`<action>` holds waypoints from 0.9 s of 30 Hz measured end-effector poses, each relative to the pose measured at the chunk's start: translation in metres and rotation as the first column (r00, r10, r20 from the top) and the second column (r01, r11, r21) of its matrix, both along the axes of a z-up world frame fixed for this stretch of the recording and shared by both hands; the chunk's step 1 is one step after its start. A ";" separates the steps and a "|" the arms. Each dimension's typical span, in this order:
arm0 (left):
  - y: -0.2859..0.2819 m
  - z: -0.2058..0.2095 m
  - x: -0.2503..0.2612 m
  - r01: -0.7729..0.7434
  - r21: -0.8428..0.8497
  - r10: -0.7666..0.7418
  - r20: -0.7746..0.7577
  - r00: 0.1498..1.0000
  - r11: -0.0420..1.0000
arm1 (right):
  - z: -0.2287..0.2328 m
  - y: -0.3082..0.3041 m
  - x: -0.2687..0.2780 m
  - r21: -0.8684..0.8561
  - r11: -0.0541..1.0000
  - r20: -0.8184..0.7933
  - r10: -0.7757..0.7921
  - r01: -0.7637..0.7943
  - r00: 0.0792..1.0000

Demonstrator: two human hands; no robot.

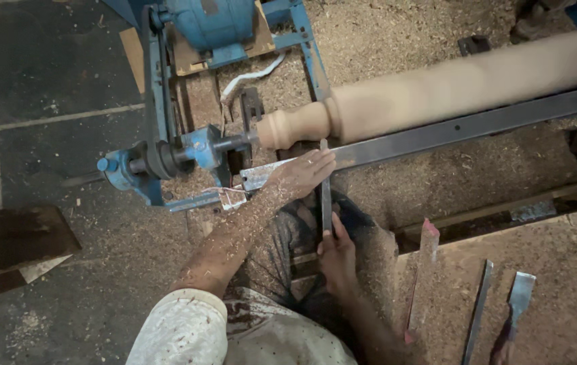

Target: The person uses a chisel to shape a piece of wood spinning on a lathe. They hold the tool against the rotating wood to carve and smooth the surface, creating wood shavings.

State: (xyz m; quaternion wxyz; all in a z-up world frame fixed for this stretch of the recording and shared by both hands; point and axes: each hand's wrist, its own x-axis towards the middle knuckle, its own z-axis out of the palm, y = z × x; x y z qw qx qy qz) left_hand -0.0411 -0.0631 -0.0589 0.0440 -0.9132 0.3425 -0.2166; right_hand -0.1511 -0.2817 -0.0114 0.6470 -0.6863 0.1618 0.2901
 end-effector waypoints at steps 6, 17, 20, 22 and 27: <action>-0.004 -0.002 -0.002 -0.065 -0.147 0.038 -0.175 0.984 0.987 | -0.007 0.010 -0.008 0.135 0.990 0.047 -0.052 0.045 0.998; 0.000 -0.012 0.000 -0.010 0.010 0.009 0.091 0.996 1.000 | 0.039 -0.015 0.023 -0.179 0.971 -0.012 0.161 -0.160 0.987; -0.001 -0.001 0.003 -0.033 0.013 0.032 0.073 0.997 0.999 | 0.061 -0.028 0.038 -0.323 0.901 -0.126 0.263 -0.290 0.957; -0.009 0.012 -0.006 -0.099 -0.018 0.099 0.011 0.995 0.995 | 0.064 -0.042 0.050 -0.327 0.888 -0.039 0.329 -0.323 0.943; -0.021 0.034 -0.006 -0.135 -0.069 0.138 0.045 0.989 0.988 | 0.040 -0.064 0.066 -0.253 0.918 0.100 0.339 -0.306 0.936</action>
